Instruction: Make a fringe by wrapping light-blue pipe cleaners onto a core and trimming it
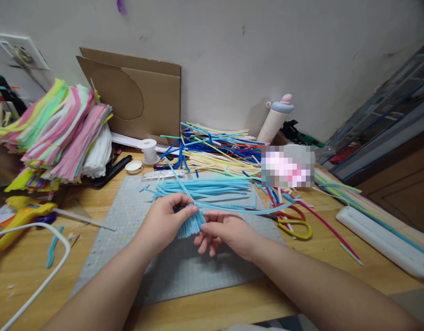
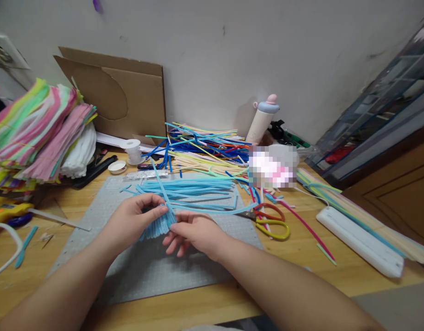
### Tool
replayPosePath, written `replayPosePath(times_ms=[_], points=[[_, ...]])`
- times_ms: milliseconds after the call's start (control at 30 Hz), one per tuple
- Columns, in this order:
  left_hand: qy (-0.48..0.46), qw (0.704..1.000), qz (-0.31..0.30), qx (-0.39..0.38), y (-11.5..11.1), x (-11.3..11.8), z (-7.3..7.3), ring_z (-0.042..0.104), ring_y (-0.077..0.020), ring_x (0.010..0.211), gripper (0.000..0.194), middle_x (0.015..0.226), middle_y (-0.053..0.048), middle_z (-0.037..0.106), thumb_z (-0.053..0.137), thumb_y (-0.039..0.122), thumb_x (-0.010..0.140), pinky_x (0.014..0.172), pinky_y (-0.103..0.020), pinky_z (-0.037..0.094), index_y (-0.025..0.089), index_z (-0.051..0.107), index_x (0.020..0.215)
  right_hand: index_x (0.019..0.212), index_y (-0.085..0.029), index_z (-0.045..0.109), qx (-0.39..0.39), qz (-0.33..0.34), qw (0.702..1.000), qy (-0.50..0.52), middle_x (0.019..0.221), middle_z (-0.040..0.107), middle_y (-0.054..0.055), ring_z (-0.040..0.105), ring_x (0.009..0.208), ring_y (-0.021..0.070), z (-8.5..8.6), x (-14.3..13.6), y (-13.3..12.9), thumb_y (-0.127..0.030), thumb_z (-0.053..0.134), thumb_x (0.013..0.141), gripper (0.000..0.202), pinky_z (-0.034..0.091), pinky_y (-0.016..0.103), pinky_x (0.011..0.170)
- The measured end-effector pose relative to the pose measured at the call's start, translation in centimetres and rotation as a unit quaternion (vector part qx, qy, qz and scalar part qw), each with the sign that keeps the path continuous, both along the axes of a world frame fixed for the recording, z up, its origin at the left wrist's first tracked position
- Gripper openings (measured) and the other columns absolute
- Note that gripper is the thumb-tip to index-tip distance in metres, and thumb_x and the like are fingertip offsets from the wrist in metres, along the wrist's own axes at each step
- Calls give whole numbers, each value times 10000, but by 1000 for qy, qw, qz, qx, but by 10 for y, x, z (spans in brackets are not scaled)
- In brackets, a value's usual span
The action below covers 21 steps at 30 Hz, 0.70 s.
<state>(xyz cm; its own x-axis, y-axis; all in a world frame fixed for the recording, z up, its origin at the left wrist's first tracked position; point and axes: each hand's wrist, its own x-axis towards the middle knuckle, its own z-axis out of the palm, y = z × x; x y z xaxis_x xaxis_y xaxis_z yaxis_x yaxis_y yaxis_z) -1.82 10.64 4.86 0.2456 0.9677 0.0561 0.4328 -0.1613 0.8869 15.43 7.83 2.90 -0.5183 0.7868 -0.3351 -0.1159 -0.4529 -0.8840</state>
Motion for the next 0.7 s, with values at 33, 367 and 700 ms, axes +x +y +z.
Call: replayPosePath(times_ms=[33, 367, 700], points=[[-1, 1000, 3, 3, 0, 0, 0, 564, -163, 692, 191, 704, 8, 634, 614, 380, 743, 655, -265, 419, 190, 634, 740, 786, -131, 552, -13, -1, 1000, 10, 700, 677, 52, 647, 545, 136, 0, 0, 0, -381, 665, 702, 287, 462, 189, 418], [-66, 996, 55, -8, -1, 2, 1, 543, -148, 684, 211, 711, 7, 599, 645, 386, 718, 642, -259, 414, 179, 605, 738, 827, -115, 552, -258, -4, 945, 201, 686, 659, 9, 634, 533, 73, -9, 9, 7, -212, 613, 829, 114, 466, 127, 448], [-134, 987, 71, -51, -1, 5, -1, 509, -118, 627, 216, 665, 23, 572, 671, 374, 693, 591, -228, 398, 172, 596, 706, 818, -139, 516, -248, 8, 942, 227, 646, 615, -21, 587, 485, 50, -9, 7, 4, -200, 673, 793, 170, 444, 116, 437]])
